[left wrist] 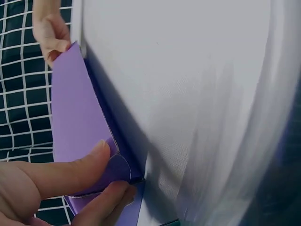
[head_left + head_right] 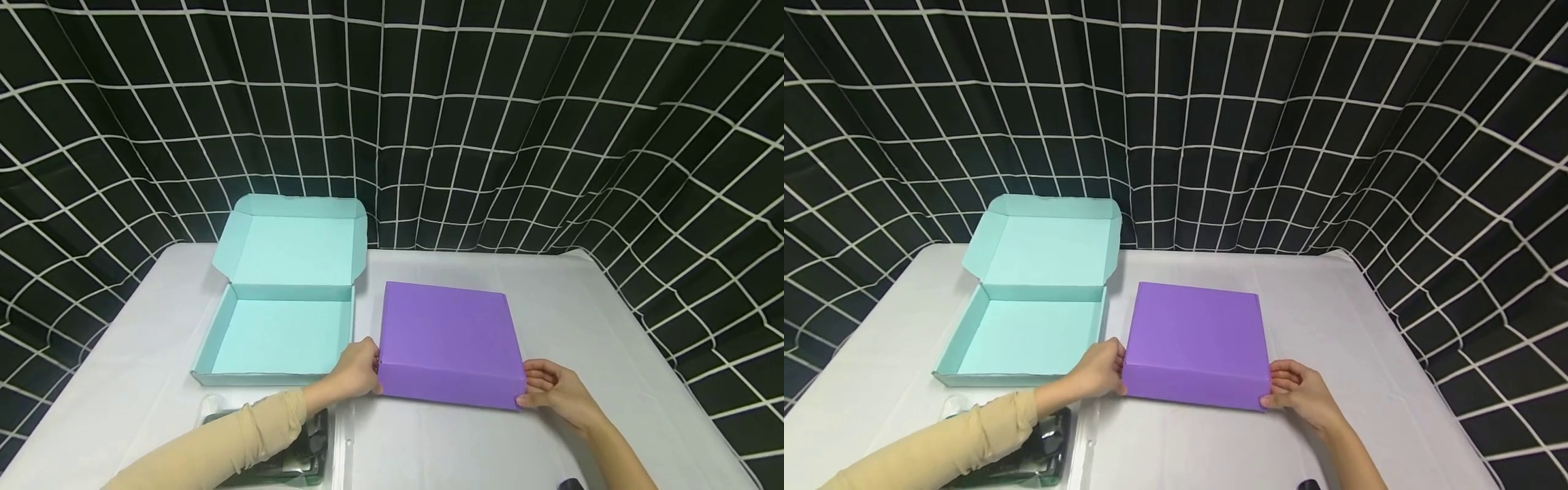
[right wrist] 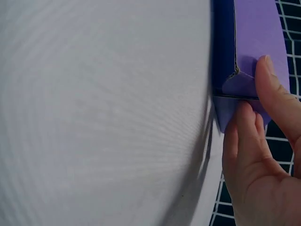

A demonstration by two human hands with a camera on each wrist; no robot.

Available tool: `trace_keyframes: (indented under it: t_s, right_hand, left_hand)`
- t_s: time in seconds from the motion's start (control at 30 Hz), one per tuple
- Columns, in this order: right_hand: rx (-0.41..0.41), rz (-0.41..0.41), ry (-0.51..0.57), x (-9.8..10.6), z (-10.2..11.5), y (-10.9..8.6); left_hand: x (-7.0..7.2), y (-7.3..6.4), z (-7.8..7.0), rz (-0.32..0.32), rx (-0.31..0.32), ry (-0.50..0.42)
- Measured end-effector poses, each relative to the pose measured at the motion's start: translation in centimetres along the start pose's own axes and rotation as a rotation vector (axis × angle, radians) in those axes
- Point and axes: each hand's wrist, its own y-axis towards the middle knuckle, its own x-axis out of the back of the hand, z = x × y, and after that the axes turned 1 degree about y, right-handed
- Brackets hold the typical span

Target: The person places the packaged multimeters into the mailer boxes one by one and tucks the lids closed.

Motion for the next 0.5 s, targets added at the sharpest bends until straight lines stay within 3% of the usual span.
trace_keyframes:
  t_s: [0.23, 0.5]
  right_hand:
    - [-0.041, -0.068, -0.011, -0.22, 0.16, 0.3]
    - [-0.069, -0.132, -0.058, -0.2, 0.08, 0.67]
  left_hand:
    - [-0.17, 0.89, 0.09, -0.053, -0.052, 0.059]
    - [-0.39, 1.11, 0.04, -0.119, -0.07, 0.039]
